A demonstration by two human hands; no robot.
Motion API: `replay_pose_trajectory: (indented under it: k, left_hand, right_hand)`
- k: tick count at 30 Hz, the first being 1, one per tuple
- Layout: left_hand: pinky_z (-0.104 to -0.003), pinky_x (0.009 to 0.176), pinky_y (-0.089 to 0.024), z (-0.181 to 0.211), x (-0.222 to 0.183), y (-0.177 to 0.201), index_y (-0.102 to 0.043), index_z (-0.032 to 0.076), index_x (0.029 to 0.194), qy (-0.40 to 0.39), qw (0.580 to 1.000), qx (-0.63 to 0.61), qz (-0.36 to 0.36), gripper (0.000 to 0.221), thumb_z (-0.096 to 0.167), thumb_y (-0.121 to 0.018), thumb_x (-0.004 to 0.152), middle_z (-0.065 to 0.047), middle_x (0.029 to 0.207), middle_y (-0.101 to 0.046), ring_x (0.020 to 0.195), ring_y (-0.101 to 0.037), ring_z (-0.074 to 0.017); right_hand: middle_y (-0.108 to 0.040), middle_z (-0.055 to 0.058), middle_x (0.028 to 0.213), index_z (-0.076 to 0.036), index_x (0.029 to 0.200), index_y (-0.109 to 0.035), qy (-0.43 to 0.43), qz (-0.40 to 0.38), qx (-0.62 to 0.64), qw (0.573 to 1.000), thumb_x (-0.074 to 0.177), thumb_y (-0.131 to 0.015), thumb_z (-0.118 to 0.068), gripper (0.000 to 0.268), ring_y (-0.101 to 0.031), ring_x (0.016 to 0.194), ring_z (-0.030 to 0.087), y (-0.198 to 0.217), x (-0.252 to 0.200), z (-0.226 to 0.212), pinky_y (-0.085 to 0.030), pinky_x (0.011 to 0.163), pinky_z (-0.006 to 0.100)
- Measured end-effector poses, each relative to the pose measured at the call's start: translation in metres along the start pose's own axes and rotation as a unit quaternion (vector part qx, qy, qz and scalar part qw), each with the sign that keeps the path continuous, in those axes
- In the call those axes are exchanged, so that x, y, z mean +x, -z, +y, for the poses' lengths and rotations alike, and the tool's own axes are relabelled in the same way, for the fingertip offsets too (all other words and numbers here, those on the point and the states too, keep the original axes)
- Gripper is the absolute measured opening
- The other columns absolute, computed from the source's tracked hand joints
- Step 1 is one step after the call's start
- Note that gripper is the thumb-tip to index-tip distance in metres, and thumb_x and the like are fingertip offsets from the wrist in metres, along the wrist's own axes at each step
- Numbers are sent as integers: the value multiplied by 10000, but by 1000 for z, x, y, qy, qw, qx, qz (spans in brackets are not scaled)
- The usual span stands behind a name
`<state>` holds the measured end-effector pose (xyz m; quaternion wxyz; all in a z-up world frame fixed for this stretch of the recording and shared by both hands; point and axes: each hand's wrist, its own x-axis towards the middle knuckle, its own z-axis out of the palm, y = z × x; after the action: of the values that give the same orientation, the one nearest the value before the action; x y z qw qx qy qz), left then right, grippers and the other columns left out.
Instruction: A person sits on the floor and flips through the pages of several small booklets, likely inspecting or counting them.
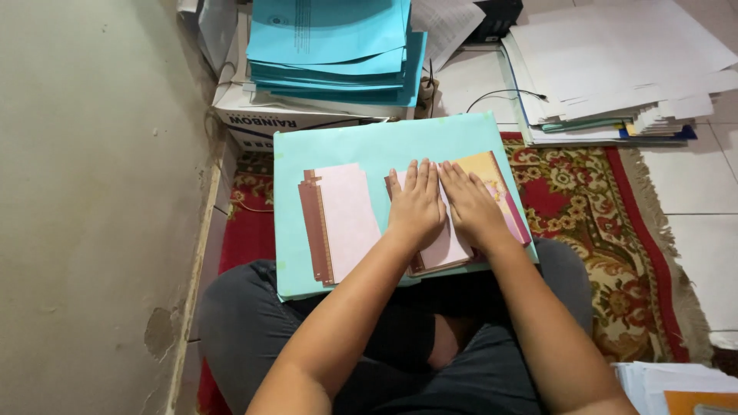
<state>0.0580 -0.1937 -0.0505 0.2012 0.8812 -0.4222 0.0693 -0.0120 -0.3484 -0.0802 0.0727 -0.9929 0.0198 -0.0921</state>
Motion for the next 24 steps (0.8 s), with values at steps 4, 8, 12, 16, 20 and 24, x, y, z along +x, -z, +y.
replay_pose_trajectory:
  k: [4, 8, 12, 16, 20, 24]
  left_hand:
    - [-699, 1189, -73, 0, -2, 3, -393, -23, 1524, -1, 1000, -15, -12, 622, 248, -319, 968, -238, 1569, -403, 1495, -321, -393]
    - [-694, 1195, -69, -1, -1, 3, -385, -18, 1527, 5, 1000, -13, -14, 624, 244, -325, 965, -230, 1574, -396, 1497, -319, -385]
    - [-688, 1193, -86, -1, -1, -2, -397, -12, 1524, 4, 1000, -17, -6, 633, 250, -330, 951, -222, 1558, -418, 1483, -343, -385]
    - [-689, 1190, -91, -4, 0, -6, -413, -2, 1519, 6, 1000, -13, 6, 635, 255, -340, 944, -215, 1547, -434, 1477, -354, -382]
    - [-687, 1189, -134, -2, -1, -3, -412, 27, 1526, 11, 1000, -13, 9, 639, 266, -351, 936, -195, 1536, -438, 1463, -372, -370]
    - [-676, 1194, -93, 6, 3, 19, -350, 128, 1586, 35, 997, -2, -71, 674, 419, -333, 978, -182, 1588, -389, 1508, -312, -373]
  right_hand:
    - [-276, 37, 1699, -185, 1627, -296, -22, -11, -9, 1000, 953, -371, -119, 681, -266, 1550, 234, 9, -50, -17, -216, 1241, 459]
    - [-269, 64, 1698, -173, 1627, -292, -45, -33, 23, 998, 934, -383, -92, 703, -247, 1553, 264, 22, -56, -28, -212, 1238, 484]
    - [-254, 74, 1701, -183, 1630, -286, -44, -25, 13, 999, 928, -388, -105, 713, -253, 1551, 274, 0, -13, -7, -231, 1236, 501]
    - [-352, 82, 1666, -144, 1605, -369, 0, 30, -7, 1000, 921, -424, -78, 690, -313, 1532, 263, -3, 9, -1, -253, 1227, 478]
    - [-325, 82, 1677, -152, 1613, -339, -21, 14, 6, 1000, 900, -416, -102, 719, -284, 1544, 268, 0, -17, -7, -224, 1237, 480]
    - [-284, 72, 1698, -145, 1609, -332, -45, 0, 3, 999, 962, -393, -162, 650, -264, 1549, 265, 20, -51, -25, -186, 1242, 462]
